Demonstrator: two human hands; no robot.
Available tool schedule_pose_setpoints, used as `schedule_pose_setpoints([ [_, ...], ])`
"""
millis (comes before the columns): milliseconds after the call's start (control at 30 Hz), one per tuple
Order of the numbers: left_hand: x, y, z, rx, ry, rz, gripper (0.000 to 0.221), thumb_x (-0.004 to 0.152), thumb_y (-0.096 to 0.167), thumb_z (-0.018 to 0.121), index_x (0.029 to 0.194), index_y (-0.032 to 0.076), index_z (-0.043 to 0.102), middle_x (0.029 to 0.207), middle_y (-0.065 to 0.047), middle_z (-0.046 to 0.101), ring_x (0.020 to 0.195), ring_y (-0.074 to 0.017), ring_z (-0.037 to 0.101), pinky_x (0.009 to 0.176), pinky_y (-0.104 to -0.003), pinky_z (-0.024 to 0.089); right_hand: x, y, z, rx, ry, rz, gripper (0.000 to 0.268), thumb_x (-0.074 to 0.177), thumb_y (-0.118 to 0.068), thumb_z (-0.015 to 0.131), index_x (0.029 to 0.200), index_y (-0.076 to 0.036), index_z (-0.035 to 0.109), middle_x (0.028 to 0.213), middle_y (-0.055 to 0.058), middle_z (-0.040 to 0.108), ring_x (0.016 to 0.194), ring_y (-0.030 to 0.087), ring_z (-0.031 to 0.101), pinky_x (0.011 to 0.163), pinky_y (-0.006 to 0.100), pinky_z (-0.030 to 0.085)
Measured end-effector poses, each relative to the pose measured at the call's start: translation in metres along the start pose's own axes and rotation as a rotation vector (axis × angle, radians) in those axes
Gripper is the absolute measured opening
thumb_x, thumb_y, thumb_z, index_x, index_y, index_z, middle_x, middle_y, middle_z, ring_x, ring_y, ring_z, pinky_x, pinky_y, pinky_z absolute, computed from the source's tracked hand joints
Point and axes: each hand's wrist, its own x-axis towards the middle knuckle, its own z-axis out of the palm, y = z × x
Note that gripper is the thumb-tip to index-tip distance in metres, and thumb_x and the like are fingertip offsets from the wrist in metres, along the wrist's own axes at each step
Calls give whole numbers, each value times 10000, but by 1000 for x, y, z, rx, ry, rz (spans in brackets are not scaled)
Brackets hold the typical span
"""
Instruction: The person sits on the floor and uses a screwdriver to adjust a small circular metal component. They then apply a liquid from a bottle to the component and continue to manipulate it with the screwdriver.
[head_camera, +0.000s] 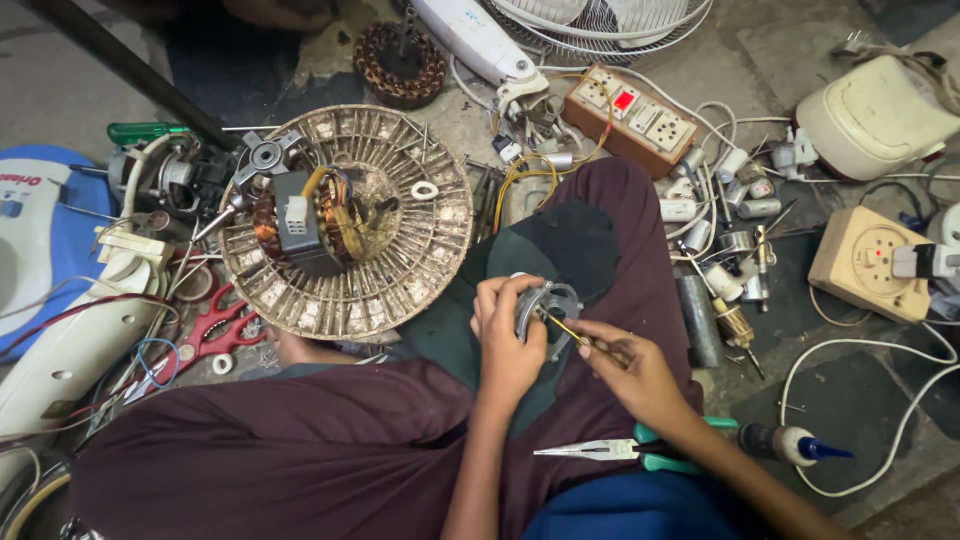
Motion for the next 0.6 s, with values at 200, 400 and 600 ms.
schedule_pose_setpoints([
  [200,0,1,-1,7,3,-22,437,761,3,632,1166,163,670,1180,-75,581,1179,-309,563,1035,-461,378,0,-1,0,-12,-8,19,393,959,-52,636,1349,-22,664,913,-50,612,766,23,510,672,184,436],
  [400,0,0,-1,15,1,-27,430,763,-1,627,1156,167,676,1174,-71,584,1178,-305,563,1045,-461,369,1,2,3,-27,7,15,389,967,-48,646,1353,-8,671,990,-20,646,821,26,527,707,190,432],
  [600,1,-2,-2,11,-11,-27,452,759,5,636,1177,174,664,1190,-72,577,1194,-308,557,1041,-460,372,3,-34,11,-290,30,-31,341,948,-48,621,1279,-10,696,1147,78,776,1024,99,679,898,251,531],
])
